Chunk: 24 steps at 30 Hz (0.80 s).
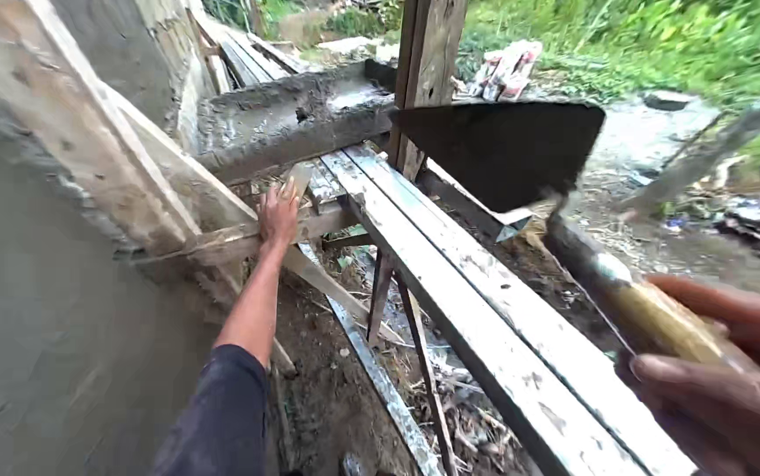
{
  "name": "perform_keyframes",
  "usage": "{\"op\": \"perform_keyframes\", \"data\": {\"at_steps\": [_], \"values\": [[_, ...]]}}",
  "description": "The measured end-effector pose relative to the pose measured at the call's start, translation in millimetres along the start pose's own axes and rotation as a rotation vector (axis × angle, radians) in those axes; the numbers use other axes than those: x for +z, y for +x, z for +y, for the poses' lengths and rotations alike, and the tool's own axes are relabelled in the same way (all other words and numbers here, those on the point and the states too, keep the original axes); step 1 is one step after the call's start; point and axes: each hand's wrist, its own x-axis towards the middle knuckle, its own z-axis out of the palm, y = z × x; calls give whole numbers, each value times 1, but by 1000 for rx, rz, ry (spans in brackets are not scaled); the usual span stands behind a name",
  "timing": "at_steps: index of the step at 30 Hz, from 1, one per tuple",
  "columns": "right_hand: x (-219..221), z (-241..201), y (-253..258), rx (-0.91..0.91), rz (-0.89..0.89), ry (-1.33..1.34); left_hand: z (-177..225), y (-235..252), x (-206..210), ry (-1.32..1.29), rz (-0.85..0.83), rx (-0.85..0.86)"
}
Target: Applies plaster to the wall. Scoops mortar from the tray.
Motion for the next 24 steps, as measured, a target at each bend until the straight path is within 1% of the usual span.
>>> {"op": "perform_keyframes", "data": {"at_steps": [1, 2, 3, 5, 6, 7, 8, 10, 14, 15, 17, 20, 24], "values": [[-1, -21, 28, -7, 20, -37, -6, 4, 15, 20, 52, 4], [0, -41, 57, -32, 38, -58, -7, 7, 22, 33, 78, 0], [1, -63, 85, -60, 45, -75, -7, 7, 24, 43, 106, 3], [5, -97, 145, -71, -4, -83, -11, -4, 26, 44, 165, 40], [7, -106, 175, -53, -23, -104, -12, -11, 26, 41, 160, 54], [13, -115, 206, 4, -9, -158, -12, -10, 26, 40, 170, 61], [22, -121, 235, 52, 18, -225, -12, -7, 27, 41, 183, 56], [40, -126, 295, 68, 30, -282, -13, -1, 30, 49, 224, 35], [70, -148, 421, -80, 17, -20, -12, -2, 36, 55, 316, 34], [74, -153, 448, -80, -10, 40, -10, -2, 36, 46, 330, 29], [85, -160, 495, -32, 51, 47, -9, 4, 32, 50, 332, -11], [82, -152, 555, 94, 182, -138, -7, 4, 27, 49, 278, -71], [71, -148, 626, 221, 273, -460, -5, 7, 25, 29, 302, -97]]}}
